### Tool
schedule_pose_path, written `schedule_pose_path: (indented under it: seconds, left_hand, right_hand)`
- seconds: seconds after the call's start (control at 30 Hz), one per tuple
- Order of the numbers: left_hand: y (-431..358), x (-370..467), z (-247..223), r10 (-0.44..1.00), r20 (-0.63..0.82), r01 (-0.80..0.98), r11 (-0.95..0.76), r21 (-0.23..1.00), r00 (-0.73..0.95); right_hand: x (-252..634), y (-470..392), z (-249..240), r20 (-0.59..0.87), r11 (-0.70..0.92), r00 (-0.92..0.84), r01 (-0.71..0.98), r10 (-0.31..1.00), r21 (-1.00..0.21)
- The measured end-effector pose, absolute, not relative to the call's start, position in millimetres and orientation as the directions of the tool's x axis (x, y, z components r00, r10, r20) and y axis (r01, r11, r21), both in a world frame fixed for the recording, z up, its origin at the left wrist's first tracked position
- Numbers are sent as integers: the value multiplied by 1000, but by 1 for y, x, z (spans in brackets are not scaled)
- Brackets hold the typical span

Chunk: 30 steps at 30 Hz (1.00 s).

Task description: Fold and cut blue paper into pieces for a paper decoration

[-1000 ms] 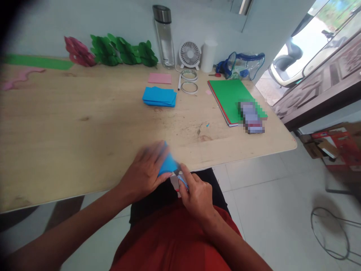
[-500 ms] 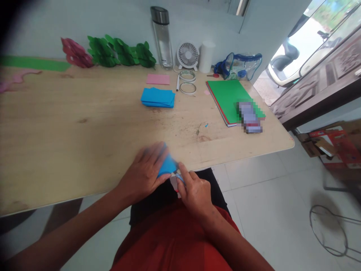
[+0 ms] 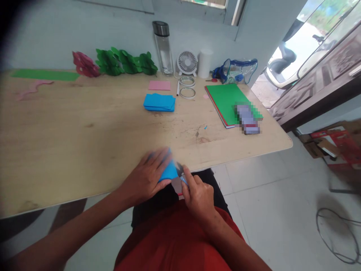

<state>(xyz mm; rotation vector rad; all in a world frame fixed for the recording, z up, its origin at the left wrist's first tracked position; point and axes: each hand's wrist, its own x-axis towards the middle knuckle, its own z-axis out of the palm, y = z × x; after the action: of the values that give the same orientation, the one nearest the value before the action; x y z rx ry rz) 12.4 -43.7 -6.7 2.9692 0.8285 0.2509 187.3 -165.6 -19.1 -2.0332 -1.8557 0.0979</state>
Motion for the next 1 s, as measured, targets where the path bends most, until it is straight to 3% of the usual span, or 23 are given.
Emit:
schedule_pose_path:
  seconds: [0.57, 1.0]
  left_hand:
    - [-51, 10, -6, 429, 126, 420, -903, 92, 894]
    - [-62, 14, -7, 455, 99, 447, -889, 93, 885]
  right_hand:
    - [186, -163, -17, 147, -59, 116, 937, 982, -345]
    - [185, -172, -20, 147, -85, 146, 930, 978, -358]
